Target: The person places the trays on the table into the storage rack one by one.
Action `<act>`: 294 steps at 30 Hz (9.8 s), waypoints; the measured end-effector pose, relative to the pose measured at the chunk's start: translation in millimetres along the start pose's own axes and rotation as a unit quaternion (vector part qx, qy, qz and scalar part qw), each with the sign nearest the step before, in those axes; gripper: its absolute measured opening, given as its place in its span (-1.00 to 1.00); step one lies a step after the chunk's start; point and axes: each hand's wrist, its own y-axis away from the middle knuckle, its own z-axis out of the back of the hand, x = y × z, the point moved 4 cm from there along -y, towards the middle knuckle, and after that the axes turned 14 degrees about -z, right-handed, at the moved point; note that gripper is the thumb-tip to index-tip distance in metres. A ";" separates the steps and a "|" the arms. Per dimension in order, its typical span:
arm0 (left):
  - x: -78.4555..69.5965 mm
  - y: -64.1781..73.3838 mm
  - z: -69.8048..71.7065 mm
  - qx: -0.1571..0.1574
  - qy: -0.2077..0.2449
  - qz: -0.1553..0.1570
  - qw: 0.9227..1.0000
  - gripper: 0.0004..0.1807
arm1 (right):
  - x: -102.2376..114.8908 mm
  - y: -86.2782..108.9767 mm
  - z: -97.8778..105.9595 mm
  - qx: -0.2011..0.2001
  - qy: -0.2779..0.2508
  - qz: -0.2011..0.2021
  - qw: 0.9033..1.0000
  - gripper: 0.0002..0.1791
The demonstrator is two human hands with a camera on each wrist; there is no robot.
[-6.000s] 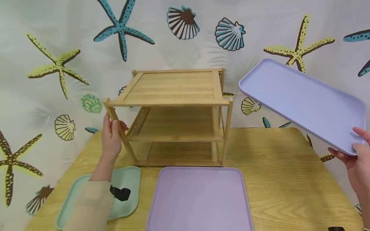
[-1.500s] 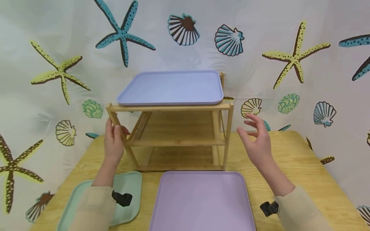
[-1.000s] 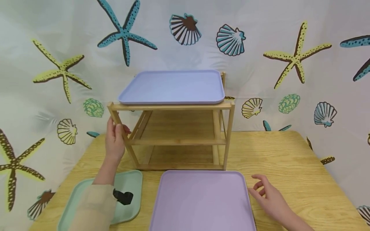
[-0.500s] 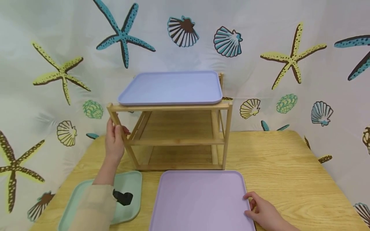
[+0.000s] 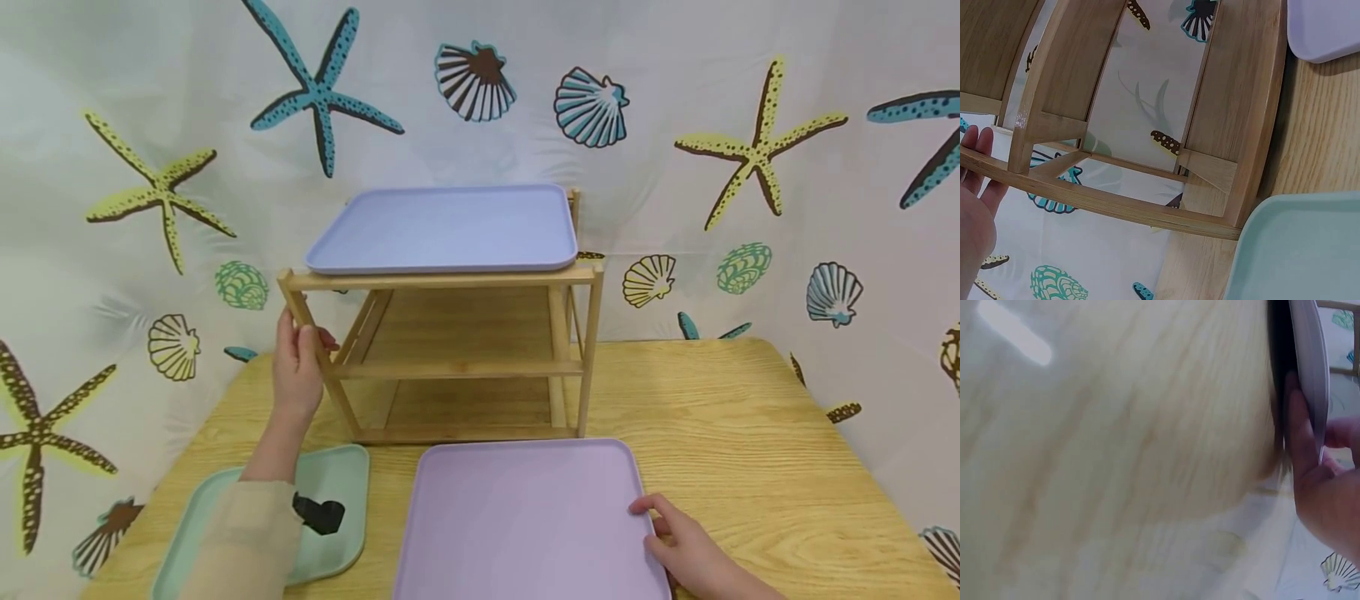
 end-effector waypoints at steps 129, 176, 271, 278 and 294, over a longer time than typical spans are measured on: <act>1.6 -3.7 12.0 0.067 -0.061 -0.005 0.996 -0.49 | 145.4 -20.9 -28.9 -0.226 -0.046 0.228 0.946 -0.75; 4.4 -1.6 10.1 0.066 -0.039 -0.020 0.997 -0.49 | 173.5 -92.9 -3.8 -0.277 -0.031 0.148 0.949 -0.73; 7.0 -1.7 18.3 0.124 -0.031 -0.004 0.992 -0.42 | 146.0 -155.4 -195.7 0.052 0.105 0.144 0.983 -0.71; -0.1 -3.6 16.0 0.129 -0.020 -0.007 0.991 -0.41 | 145.2 -157.2 -195.5 0.023 0.124 0.143 0.982 -0.70; -37.0 -8.0 18.4 0.132 -0.020 -0.003 0.991 -0.44 | 137.7 -148.5 -193.8 0.104 -0.030 0.071 0.992 -0.39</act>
